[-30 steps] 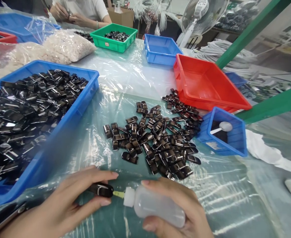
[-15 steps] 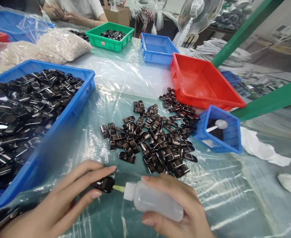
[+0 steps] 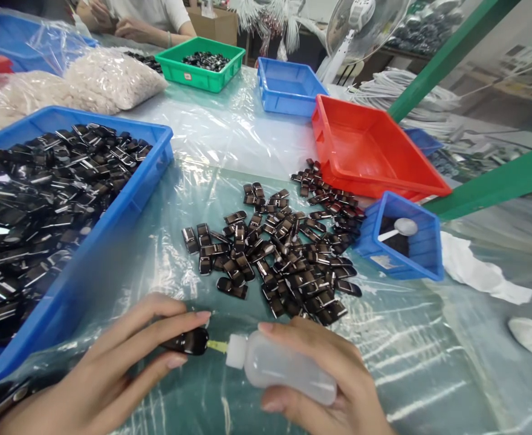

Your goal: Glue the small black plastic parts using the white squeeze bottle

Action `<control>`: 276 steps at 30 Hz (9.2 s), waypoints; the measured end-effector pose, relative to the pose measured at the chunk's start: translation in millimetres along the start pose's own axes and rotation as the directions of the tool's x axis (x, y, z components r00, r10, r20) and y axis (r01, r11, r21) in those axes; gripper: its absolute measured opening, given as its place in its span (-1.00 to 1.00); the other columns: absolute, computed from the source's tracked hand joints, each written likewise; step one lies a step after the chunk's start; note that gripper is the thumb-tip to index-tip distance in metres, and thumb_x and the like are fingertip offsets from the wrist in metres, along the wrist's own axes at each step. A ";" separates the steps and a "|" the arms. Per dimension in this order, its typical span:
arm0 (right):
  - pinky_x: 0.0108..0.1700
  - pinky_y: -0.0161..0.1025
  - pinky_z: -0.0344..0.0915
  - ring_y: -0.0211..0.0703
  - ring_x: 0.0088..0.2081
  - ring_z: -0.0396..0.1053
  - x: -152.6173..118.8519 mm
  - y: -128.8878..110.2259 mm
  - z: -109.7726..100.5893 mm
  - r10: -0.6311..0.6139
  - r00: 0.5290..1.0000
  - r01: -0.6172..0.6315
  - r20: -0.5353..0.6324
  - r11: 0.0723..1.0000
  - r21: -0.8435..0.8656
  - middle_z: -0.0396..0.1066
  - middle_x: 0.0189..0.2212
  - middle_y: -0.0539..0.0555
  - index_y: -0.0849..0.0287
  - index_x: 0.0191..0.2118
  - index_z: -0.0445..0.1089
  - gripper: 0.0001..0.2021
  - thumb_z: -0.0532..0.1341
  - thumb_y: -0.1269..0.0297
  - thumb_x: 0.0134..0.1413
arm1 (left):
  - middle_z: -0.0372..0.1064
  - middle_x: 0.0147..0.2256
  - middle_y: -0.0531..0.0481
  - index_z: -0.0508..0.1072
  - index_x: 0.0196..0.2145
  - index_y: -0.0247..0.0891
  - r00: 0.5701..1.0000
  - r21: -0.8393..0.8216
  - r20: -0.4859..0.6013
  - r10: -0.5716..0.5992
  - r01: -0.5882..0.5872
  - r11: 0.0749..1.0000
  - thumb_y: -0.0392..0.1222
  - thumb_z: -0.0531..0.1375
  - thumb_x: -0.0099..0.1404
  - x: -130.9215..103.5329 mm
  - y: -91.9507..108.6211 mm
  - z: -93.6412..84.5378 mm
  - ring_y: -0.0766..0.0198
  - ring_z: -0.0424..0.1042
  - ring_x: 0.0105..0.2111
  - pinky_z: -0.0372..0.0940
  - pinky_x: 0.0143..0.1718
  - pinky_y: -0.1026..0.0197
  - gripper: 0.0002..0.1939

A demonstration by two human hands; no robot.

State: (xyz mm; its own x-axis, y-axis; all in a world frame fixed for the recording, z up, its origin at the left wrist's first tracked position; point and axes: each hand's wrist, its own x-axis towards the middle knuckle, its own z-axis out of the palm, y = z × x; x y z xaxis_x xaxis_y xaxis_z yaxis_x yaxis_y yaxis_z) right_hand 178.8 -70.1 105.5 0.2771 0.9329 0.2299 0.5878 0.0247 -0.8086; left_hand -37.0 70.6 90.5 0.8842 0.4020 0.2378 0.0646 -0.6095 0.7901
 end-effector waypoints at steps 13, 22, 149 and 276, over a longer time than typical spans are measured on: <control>-0.52 -0.35 0.42 -0.17 -0.49 0.50 -0.6 0.9 0.1 0.043 0.998 -0.042 -0.051 0.999 0.019 0.55 -0.44 -0.09 -0.31 -0.12 0.49 -0.71 0.29 -0.10 -0.01 | 0.24 -0.10 -0.10 0.24 0.17 -0.19 1.000 0.001 -0.016 0.001 -0.001 1.000 -0.23 -0.07 0.51 -0.3 0.0 2.1 0.20 0.29 -0.15 0.28 -0.17 0.22 -0.66; -0.18 -0.43 0.48 -0.20 -0.12 0.54 3.2 9.1 2.6 0.183 0.983 -0.182 -0.015 0.981 0.072 0.54 -0.06 -0.09 -0.25 0.05 0.37 -0.67 0.23 0.13 0.16 | 0.36 -0.12 0.02 0.29 0.07 -0.03 0.825 -0.199 -0.325 -0.461 0.417 0.887 -0.08 -0.06 0.49 11.1 0.2 -3.2 0.18 0.37 -0.09 0.28 -0.08 0.17 -0.73; -0.25 -0.37 0.45 -0.19 -0.31 0.52 -26.7 3.3 28.8 -0.057 0.956 -0.009 -0.288 0.975 -0.222 0.53 -0.27 -0.03 -0.10 -0.11 0.42 -0.67 0.16 -0.13 0.10 | 0.28 -0.14 -0.01 0.29 -0.01 -0.11 0.967 -0.076 -0.256 0.006 -0.026 0.997 -0.08 -0.02 0.49 1.0 7.2 4.6 0.24 0.29 -0.11 0.19 -0.11 0.26 -0.79; -0.03 -0.20 0.40 -0.17 0.03 0.40 7.6 7.3 34.4 0.247 0.969 -0.244 0.002 0.958 0.152 0.44 0.03 -0.01 -0.12 0.00 0.26 -0.70 0.23 0.25 0.17 | 0.32 -0.02 0.10 0.26 0.06 0.05 0.876 -0.111 -0.320 -0.360 0.343 0.933 -0.11 -0.03 0.48 3.7 -0.7 -2.1 0.25 0.30 0.04 0.24 -0.04 0.28 -0.76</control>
State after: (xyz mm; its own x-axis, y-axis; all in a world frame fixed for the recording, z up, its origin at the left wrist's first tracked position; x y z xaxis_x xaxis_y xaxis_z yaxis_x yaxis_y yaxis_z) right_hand 159.0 -50.5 82.7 0.4120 0.9109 0.0222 0.3798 -0.1495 -0.9129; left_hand -34.7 74.0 92.0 0.6034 0.7905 0.1048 0.3118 -0.3548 0.8814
